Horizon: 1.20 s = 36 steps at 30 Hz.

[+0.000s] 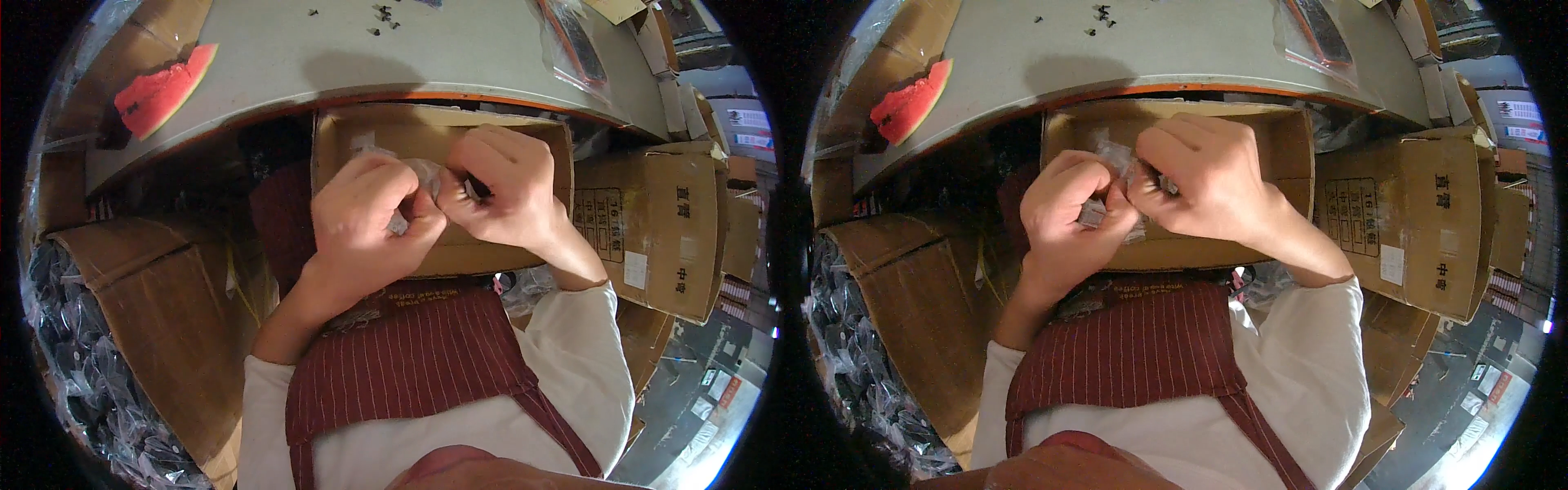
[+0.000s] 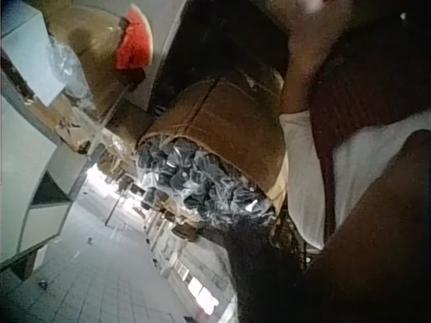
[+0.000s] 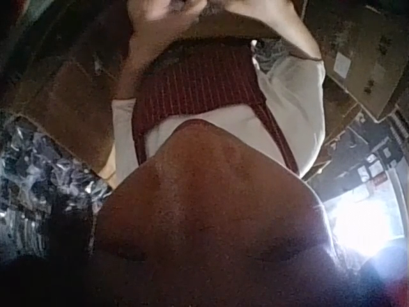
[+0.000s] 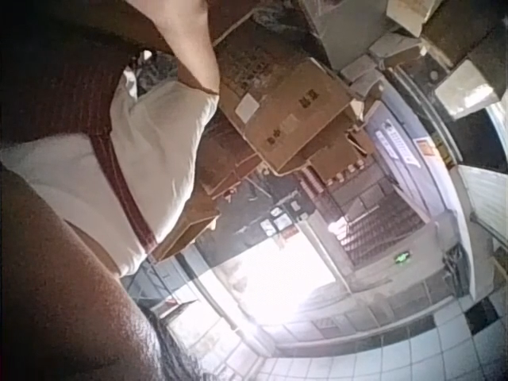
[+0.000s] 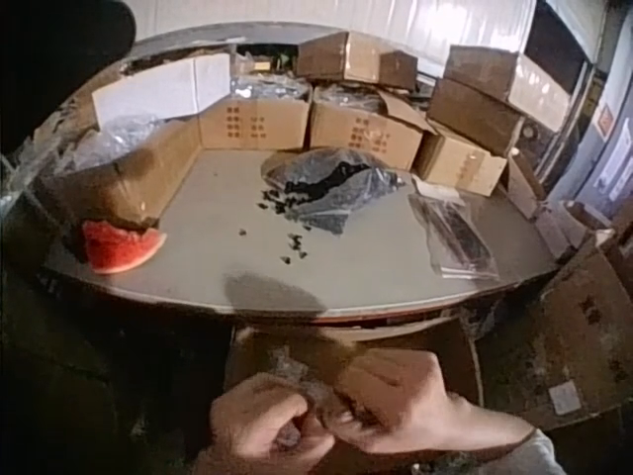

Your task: The person packs small hardware pieces into plastic bags by hand, seals the bags, and places them into a cardboard box.

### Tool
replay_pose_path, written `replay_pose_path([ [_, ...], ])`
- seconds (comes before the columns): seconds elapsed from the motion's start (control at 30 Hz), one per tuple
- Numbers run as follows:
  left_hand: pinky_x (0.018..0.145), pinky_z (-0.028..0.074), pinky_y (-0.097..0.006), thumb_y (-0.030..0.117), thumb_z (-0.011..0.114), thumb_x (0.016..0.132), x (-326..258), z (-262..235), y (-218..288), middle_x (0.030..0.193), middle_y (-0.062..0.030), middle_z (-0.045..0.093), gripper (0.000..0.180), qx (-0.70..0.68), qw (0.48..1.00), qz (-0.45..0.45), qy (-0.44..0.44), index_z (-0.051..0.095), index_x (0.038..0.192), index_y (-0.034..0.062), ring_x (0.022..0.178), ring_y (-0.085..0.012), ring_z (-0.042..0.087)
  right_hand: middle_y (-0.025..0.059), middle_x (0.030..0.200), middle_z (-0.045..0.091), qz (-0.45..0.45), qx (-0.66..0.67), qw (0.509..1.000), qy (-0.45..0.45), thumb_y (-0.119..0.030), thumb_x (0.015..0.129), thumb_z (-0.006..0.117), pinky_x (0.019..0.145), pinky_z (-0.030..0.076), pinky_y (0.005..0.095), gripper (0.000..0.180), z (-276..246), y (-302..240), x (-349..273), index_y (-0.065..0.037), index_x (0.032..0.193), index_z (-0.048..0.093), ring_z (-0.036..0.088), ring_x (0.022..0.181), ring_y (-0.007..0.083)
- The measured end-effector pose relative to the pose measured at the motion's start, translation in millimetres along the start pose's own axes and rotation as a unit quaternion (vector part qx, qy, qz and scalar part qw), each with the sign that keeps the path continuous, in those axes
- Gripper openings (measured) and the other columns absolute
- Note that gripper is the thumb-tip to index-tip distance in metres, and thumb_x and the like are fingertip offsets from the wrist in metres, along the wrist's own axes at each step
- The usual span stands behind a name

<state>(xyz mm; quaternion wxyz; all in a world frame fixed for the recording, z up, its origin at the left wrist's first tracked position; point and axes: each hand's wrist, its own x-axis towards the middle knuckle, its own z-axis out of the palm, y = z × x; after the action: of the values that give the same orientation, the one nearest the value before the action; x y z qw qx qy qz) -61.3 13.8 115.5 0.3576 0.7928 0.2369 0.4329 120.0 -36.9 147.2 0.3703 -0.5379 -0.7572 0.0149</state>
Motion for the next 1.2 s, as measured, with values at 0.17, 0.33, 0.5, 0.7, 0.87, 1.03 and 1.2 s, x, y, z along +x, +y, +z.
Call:
replay_pose_path([
  [0.17, 0.078, 0.055, -0.041, 0.006, 0.076, 0.071, 12, -3, -7, 0.086, -0.0120, 0.065, 0.021, 0.179, 0.974, 0.128, 0.046, 0.066, 0.089, 0.0020, 0.090, -0.0298, 0.067, 0.0077, 0.064, 0.056, 0.065, 0.028, 0.997, 0.021, -0.005, 0.072, 0.072, 0.051, 0.045, 0.0313, 0.014, 2, 4, 0, -0.003, 0.078, 0.060, 0.057, 0.055, 0.0191],
  [0.33, 0.095, 0.048, -0.048, 0.017, 0.080, 0.070, 19, 6, -21, 0.106, -0.0145, 0.068, 0.045, 0.229, 0.961, 0.146, 0.042, 0.066, 0.109, -0.0020, 0.111, -0.0354, 0.062, -0.0035, 0.061, 0.048, 0.280, 0.256, 0.924, -0.056, -0.005, 0.087, 0.071, 0.052, 0.035, 0.0222, 0.012, 1, 7, 2, -0.002, 0.083, 0.060, 0.041, 0.059, 0.0022],
  [0.5, 0.094, 0.049, -0.046, 0.014, 0.080, 0.071, 17, 8, -31, 0.105, -0.0153, 0.068, 0.042, 0.168, 0.971, 0.165, 0.033, 0.066, 0.107, -0.0039, 0.116, -0.0368, 0.061, -0.0046, 0.061, 0.046, 0.286, 0.270, 0.918, -0.053, -0.005, 0.087, 0.071, 0.051, 0.034, 0.0229, 0.014, 4, 9, 1, -0.002, 0.081, 0.058, 0.040, 0.059, 0.0025],
  [0.7, 0.094, 0.050, -0.046, 0.011, 0.077, 0.074, 18, 10, -37, 0.103, -0.0152, 0.068, 0.034, 0.151, 0.978, 0.139, 0.033, 0.068, 0.104, -0.0017, 0.119, -0.0372, 0.059, -0.0003, 0.060, 0.050, 0.277, 0.217, 0.934, -0.058, -0.007, 0.087, 0.071, 0.051, 0.037, 0.0246, 0.013, 9, 9, 5, -0.002, 0.081, 0.060, 0.042, 0.057, 0.0047],
  [0.87, 0.094, 0.050, -0.043, 0.008, 0.079, 0.078, 13, 8, -45, 0.106, -0.0113, 0.071, 0.030, 0.100, 0.993, 0.059, 0.033, 0.070, 0.106, 0.0022, 0.115, -0.0354, 0.062, 0.0047, 0.061, 0.055, 0.231, 0.151, 0.961, -0.033, -0.010, 0.087, 0.072, 0.051, 0.041, 0.0265, 0.012, 5, 20, 15, -0.001, 0.087, 0.065, 0.048, 0.055, 0.0075],
  [1.03, 0.092, 0.051, -0.045, 0.022, 0.080, 0.081, 5, 20, -57, 0.101, -0.0125, 0.071, 0.030, 0.025, 0.998, -0.047, 0.012, 0.070, 0.104, 0.0066, 0.107, -0.0365, 0.064, 0.0159, 0.092, 0.068, 0.102, 0.066, 0.991, -0.054, -0.007, 0.089, 0.065, 0.068, 0.054, 0.0383, 0.018, 3, 57, 60, 0.000, 0.107, 0.064, 0.069, 0.077, 0.0299],
  [1.2, 0.090, 0.050, -0.046, 0.023, 0.079, 0.081, 5, 20, -57, 0.101, -0.0162, 0.070, 0.031, 0.038, 0.996, -0.086, 0.001, 0.069, 0.105, 0.0057, 0.105, -0.0396, 0.062, 0.0213, 0.116, 0.062, -0.072, -0.063, 0.994, -0.056, 0.006, 0.078, 0.057, 0.085, 0.052, 0.0464, 0.040, 25, 87, 102, 0.002, 0.118, 0.061, 0.061, 0.101, 0.0446],
])
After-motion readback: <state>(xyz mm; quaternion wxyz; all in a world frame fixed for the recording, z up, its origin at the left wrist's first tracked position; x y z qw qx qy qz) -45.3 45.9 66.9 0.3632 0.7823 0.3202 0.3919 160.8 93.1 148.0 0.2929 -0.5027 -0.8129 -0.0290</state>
